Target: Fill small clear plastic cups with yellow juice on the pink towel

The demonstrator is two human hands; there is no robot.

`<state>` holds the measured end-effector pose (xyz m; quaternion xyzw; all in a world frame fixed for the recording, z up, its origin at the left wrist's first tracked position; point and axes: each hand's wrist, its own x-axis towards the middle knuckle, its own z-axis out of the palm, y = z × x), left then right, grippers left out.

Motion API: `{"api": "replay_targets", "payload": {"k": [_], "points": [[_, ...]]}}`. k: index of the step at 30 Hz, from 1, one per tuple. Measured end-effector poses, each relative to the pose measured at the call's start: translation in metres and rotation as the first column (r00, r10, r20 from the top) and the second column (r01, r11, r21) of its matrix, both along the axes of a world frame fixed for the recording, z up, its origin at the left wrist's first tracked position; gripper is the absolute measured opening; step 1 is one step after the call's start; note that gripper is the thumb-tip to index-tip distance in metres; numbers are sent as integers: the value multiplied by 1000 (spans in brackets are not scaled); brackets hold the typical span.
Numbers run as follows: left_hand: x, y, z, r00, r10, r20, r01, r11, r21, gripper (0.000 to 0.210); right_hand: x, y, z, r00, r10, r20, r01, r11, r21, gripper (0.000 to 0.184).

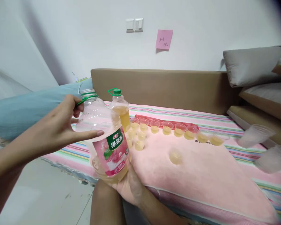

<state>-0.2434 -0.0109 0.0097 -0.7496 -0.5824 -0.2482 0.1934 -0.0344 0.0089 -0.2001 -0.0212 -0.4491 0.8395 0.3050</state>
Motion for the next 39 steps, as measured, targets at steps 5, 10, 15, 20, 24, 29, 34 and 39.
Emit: {"api": "replay_targets", "payload": {"k": [5,10,15,20,24,29,34,39], "points": [[-1,2,-13,999,-24,-45,27,997,77,76,-31,17,-32,983,72,-172,-106,975,-197,88],[-17,12,-28,986,-80,-150,103,982,158,71,-63,34,-49,1000,-6,0,6,953,-303,98],[-39,24,-36,983,-63,-173,101,971,218,74,-83,41,-37,998,-39,57,58,920,-387,72],[-53,35,-48,971,-77,-227,136,957,256,72,-99,42,-39,989,-62,134,115,892,-436,55],[-63,45,-56,965,-99,-242,162,953,257,73,-106,42,-44,981,-91,169,158,882,-444,46],[-71,53,-60,978,-80,-192,115,977,180,70,-107,49,-43,974,-85,209,166,897,-410,48],[-74,60,-64,978,-87,-189,125,973,197,72,-106,55,-42,960,-114,258,199,920,-336,71],[-75,64,-67,975,-88,-204,125,976,178,74,-107,57,-43,932,-134,336,223,945,-240,82]]}}
